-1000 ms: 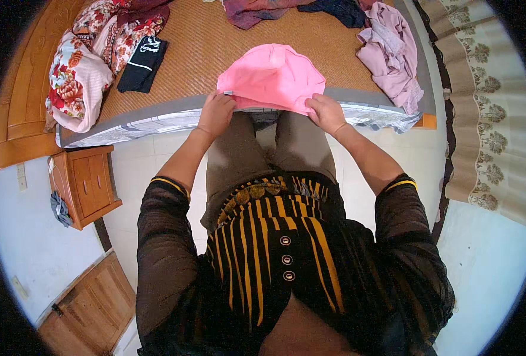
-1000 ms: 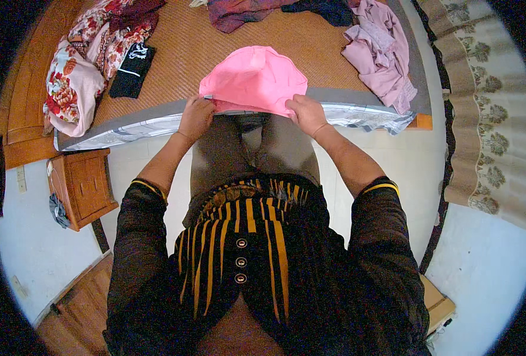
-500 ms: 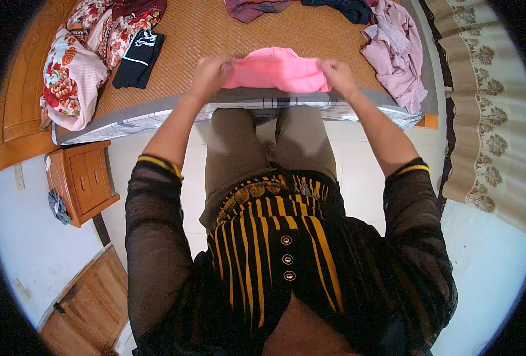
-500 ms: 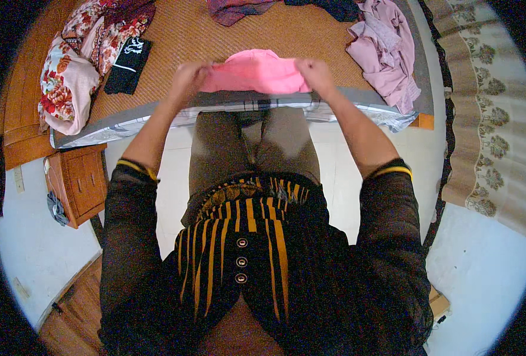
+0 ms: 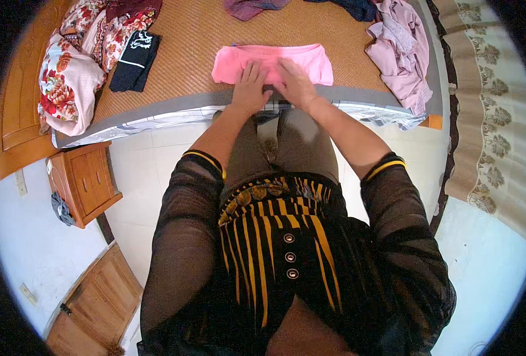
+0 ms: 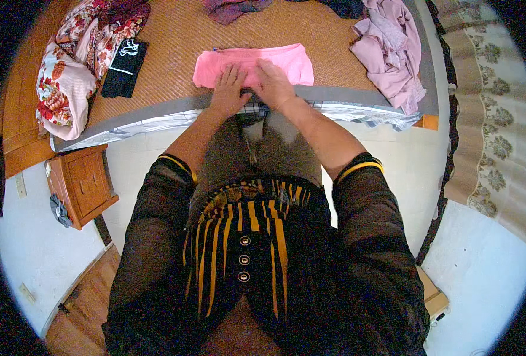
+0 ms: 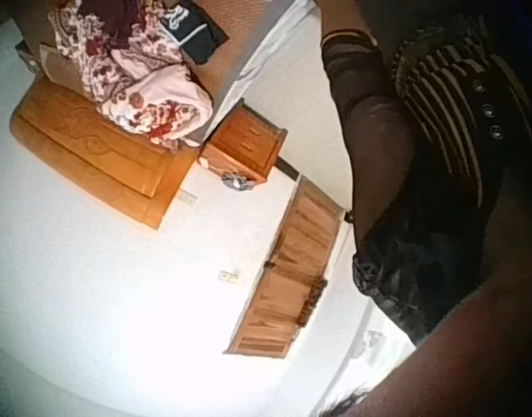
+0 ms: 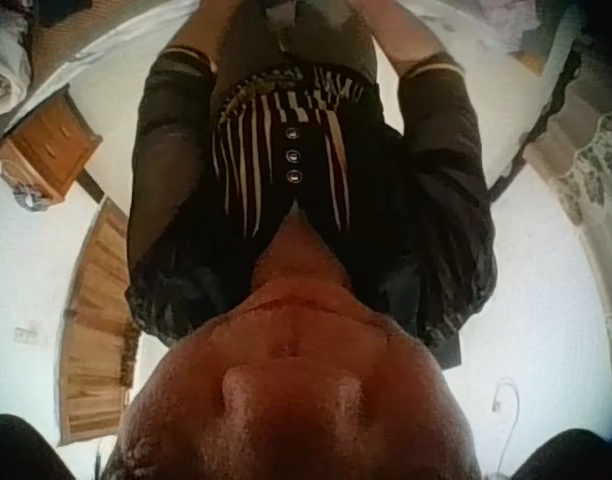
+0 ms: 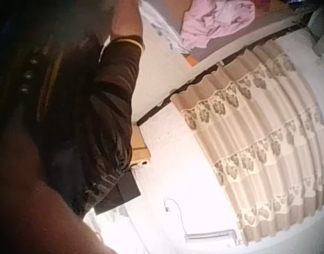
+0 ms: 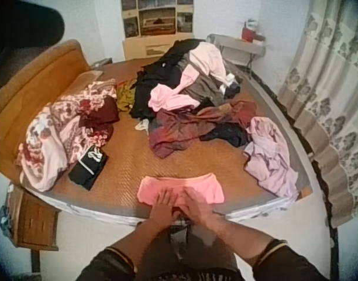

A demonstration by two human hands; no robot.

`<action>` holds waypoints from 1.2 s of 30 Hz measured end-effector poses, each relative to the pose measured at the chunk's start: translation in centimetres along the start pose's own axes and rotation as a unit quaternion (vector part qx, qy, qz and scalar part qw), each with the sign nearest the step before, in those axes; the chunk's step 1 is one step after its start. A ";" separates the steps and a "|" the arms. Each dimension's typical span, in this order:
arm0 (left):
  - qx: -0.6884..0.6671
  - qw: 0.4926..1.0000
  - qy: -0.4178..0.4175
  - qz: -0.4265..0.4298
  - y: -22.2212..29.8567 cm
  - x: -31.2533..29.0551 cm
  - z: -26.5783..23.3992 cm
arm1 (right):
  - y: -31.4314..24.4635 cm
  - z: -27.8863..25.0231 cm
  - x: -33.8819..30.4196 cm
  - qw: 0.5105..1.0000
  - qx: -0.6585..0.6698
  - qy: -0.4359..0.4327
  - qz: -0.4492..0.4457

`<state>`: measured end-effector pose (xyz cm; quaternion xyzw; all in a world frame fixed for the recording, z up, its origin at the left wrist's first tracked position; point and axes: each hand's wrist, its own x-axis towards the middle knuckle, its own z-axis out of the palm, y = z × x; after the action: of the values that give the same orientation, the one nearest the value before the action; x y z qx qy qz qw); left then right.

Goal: Folding various items of clothing on a bed.

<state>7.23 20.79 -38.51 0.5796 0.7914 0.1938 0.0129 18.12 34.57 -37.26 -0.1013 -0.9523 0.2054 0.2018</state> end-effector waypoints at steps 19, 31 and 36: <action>-0.255 0.945 0.062 -0.196 -2.8 -1.8 0.0 | 1.9 -1.9 2.5 0.944 -0.027 -0.094 0.315; -0.819 0.501 -0.008 -0.280 0.8 0.1 -7.2 | -5.4 -4.4 4.2 0.521 0.799 -0.081 0.290; -0.895 0.405 0.008 -0.189 3.0 -0.6 -9.5 | -6.4 -5.1 3.8 0.435 0.825 -0.101 0.347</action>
<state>7.81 18.22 -28.90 0.0724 0.2565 0.7887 0.5539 16.15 31.64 -28.93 -0.1874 -0.2299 0.9550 0.0034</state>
